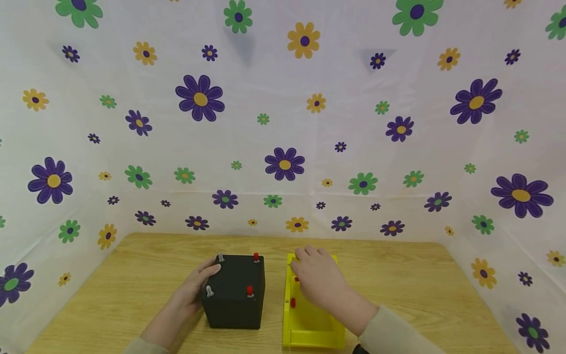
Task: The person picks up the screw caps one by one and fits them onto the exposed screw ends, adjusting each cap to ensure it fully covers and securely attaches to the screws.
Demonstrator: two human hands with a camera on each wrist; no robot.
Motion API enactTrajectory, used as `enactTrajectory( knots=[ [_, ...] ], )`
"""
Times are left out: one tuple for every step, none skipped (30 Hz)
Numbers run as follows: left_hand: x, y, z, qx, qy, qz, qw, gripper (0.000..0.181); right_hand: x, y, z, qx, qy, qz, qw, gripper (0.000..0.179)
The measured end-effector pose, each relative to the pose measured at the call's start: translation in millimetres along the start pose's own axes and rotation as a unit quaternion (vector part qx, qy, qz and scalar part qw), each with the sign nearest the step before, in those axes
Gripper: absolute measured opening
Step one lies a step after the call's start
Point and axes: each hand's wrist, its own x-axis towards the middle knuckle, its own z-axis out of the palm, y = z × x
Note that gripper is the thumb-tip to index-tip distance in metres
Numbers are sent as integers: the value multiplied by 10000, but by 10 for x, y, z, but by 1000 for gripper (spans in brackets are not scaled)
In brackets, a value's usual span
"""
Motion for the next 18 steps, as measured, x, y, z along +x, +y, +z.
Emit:
enactTrajectory(
  knots=[
    [0,0,1,5,8,-1,10000,45,2,-3,-12,-1,-25,0,10000,15],
    [1,-1,2,6,17,0,10000,46,5,-7,-22,0,-46,0,10000,15],
    [1,-1,2,15,15,1,10000,48,9,-10,-32,12,-61,2,10000,14],
    [2,-1,1,24,12,3,10000,48,12,-14,-42,17,-67,7,10000,14],
    [3,-1,0,23,2,7,10000,48,14,-18,-50,18,-76,7,10000,14],
    [5,-1,-3,25,-14,14,10000,48,16,-21,-58,16,-82,8,10000,14],
    [8,0,-6,16,-32,17,10000,46,18,-23,-68,10,-81,6,10000,13],
    [11,0,-10,-4,-52,23,10000,44,20,-25,-76,14,-79,5,10000,13],
    [13,1,-13,-23,-66,23,10000,42,23,-27,-83,17,-80,3,10000,13],
    [15,2,-16,-38,-76,25,10000,40,25,-28,-90,17,-68,-8,10000,14],
    [16,3,-19,-47,-88,26,9999,39,26,-30,-97,18,-64,-19,10000,14],
    [16,4,-21,-46,-91,21,9999,38,28,-31,-105,22,-58,-30,10000,14],
    [17,4,-23,-51,-87,16,9999,38,29,-33,-111,33,-47,-41,10000,14],
    [16,5,-22,-45,-84,12,10000,38,31,-34,-116,50,-39,-49,10000,15],
    [15,4,-23,-34,-72,3,10000,38,33,-36,-121,65,-34,-59,10000,15],
    [14,3,-23,-30,-77,-3,10000,39,33,-38,-125,86,-33,-69,9999,15],
    [13,3,-23,-34,-82,-11,10000,39,33,-41,-134,105,-52,-70,9999,16],
    [11,2,-23,-41,-87,-20,10000,39,33,-44,-141,132,-65,-74,9999,17]
  ],
)
